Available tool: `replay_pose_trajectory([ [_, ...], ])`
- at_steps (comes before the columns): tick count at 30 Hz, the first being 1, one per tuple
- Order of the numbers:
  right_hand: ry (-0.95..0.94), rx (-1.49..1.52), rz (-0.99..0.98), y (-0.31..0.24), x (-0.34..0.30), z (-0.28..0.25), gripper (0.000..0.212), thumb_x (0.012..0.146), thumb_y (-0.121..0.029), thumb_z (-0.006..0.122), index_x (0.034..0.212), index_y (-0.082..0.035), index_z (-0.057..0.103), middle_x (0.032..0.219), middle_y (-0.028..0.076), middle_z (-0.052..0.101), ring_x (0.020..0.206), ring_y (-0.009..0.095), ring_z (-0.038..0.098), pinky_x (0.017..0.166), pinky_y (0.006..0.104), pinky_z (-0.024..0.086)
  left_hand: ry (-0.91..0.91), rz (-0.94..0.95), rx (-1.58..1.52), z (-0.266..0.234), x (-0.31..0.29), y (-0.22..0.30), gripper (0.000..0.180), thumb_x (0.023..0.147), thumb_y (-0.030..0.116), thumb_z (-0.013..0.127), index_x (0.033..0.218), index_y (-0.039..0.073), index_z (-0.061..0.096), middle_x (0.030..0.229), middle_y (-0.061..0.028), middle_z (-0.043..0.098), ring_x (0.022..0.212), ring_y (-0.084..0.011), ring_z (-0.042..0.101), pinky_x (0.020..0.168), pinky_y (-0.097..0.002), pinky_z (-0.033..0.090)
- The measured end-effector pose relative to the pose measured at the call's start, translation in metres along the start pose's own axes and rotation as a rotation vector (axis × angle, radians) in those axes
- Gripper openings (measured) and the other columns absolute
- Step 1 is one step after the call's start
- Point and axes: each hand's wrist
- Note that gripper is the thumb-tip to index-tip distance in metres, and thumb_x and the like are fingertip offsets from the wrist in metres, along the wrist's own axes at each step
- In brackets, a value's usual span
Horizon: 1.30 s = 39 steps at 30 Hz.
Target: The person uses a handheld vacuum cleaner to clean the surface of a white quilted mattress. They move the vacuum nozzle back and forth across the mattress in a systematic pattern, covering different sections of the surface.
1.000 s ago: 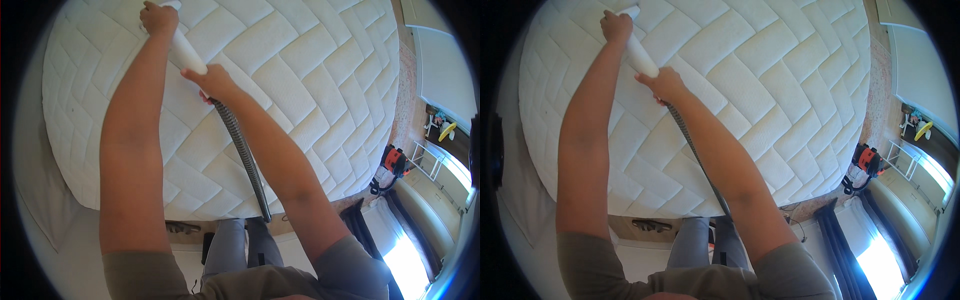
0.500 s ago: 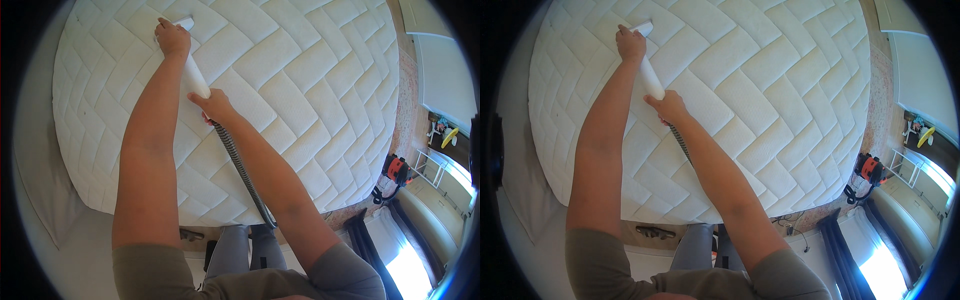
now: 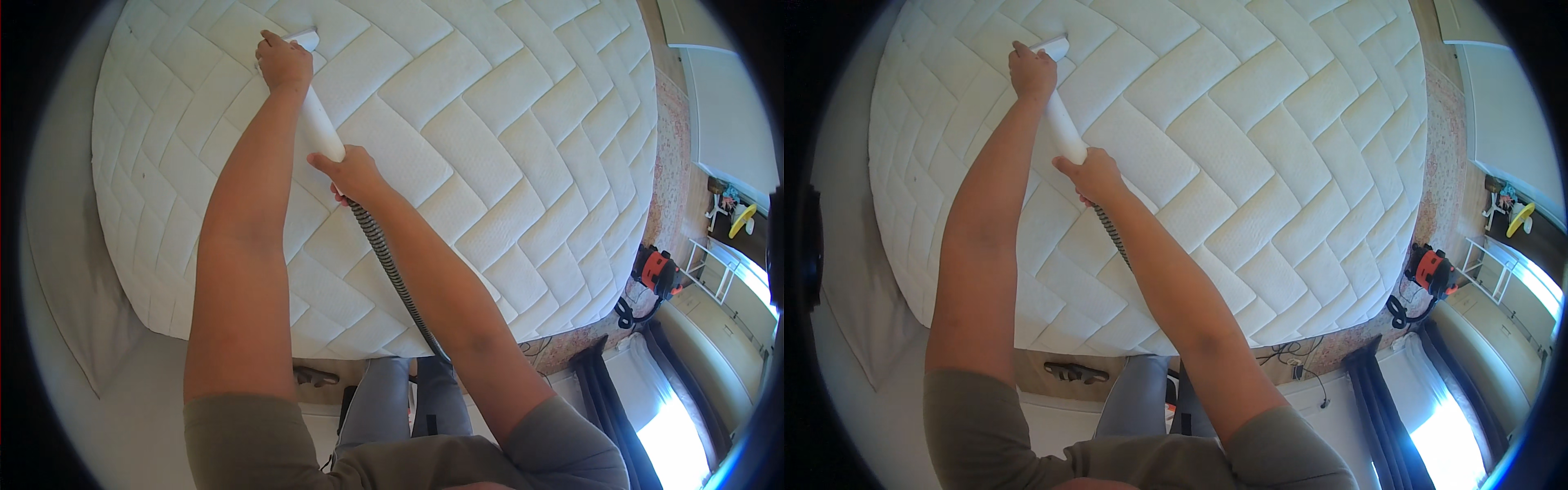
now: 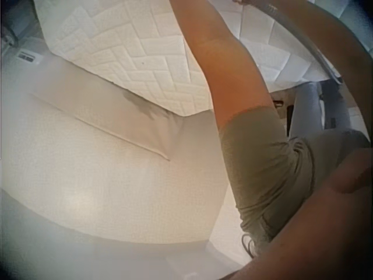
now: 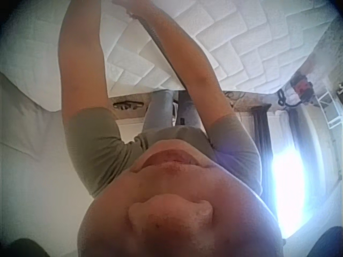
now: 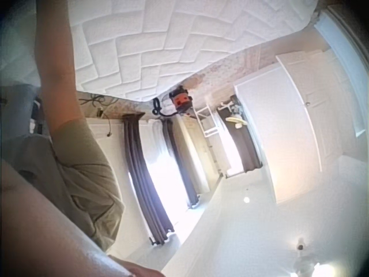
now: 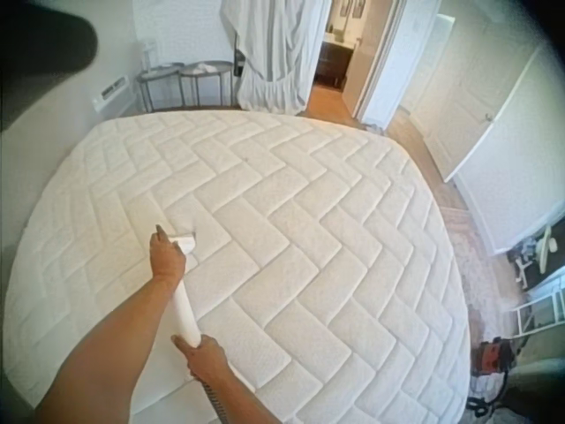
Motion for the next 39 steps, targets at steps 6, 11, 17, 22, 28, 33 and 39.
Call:
replay_pose_trajectory([
  [6,-0.024,0.026,0.012,0.01,-0.012,-0.001,0.047,0.089,-0.04,0.074,0.087,0.005,0.06,0.06,0.009,0.058,0.043,0.018,0.057,0.038,0.0333,0.047,0.01,-0.006,0.003,-0.006,-0.018,0.0,0.068,0.095,0.02,0.055,0.148,-0.014,0.028,0.135,-0.0269,0.048,0.127,-0.0406,0.048,0.104,-0.0449,0.047],
  [11,-0.034,0.042,0.008,0.021,-0.023,0.001,0.048,0.088,-0.04,0.074,0.088,0.006,0.061,0.06,0.009,0.059,0.044,0.018,0.058,0.039,0.0328,0.047,-0.003,-0.003,0.0,-0.008,-0.033,-0.002,0.067,0.095,0.02,0.055,0.147,-0.014,0.028,0.134,-0.0268,0.048,0.127,-0.0403,0.048,0.104,-0.0458,0.047],
  [17,-0.053,0.052,0.022,0.036,-0.038,-0.001,0.05,0.088,-0.041,0.074,0.093,0.007,0.061,0.061,0.009,0.059,0.044,0.018,0.058,0.04,0.0322,0.047,0.007,0.007,0.013,-0.011,-0.057,0.0,0.067,0.095,0.018,0.055,0.146,-0.015,0.029,0.134,-0.0265,0.048,0.127,-0.0405,0.047,0.103,-0.0455,0.047],
  [22,-0.031,0.04,0.062,0.047,-0.053,-0.002,0.049,0.088,-0.041,0.075,0.095,0.006,0.061,0.062,0.008,0.059,0.045,0.018,0.058,0.039,0.0324,0.046,0.004,0.006,0.026,-0.015,-0.077,0.002,0.066,0.094,0.017,0.056,0.146,-0.015,0.03,0.133,-0.0265,0.049,0.125,-0.04,0.048,0.101,-0.0454,0.048],
  [28,-0.037,0.034,0.057,0.064,-0.066,-0.003,0.048,0.089,-0.042,0.075,0.093,0.004,0.061,0.062,0.009,0.059,0.046,0.018,0.058,0.04,0.0329,0.047,0.002,-0.004,-0.008,-0.019,-0.099,0.005,0.067,0.094,0.016,0.055,0.146,-0.015,0.029,0.133,-0.0265,0.048,0.124,-0.0392,0.049,0.1,-0.0449,0.049],
  [33,-0.037,0.04,0.071,0.071,-0.072,-0.002,0.049,0.089,-0.042,0.075,0.097,0.005,0.06,0.062,0.008,0.057,0.046,0.017,0.056,0.04,0.032,0.046,-0.025,-0.025,-0.036,-0.023,-0.111,0.008,0.068,0.094,0.016,0.055,0.147,-0.015,0.027,0.132,-0.0267,0.048,0.124,-0.0392,0.049,0.098,-0.0443,0.051],
  [39,-0.041,0.056,0.065,0.08,-0.079,0.0,0.049,0.089,-0.042,0.074,0.096,0.004,0.061,0.061,0.008,0.057,0.045,0.017,0.056,0.039,0.0323,0.046,-0.008,-0.008,-0.02,-0.022,-0.121,0.004,0.068,0.094,0.016,0.055,0.146,-0.016,0.027,0.132,-0.0272,0.048,0.124,-0.0395,0.048,0.099,-0.0438,0.051],
])
Point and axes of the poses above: each hand's wrist, its own x-axis towards the middle knuckle, its own z-axis out of the palm, y = z × x
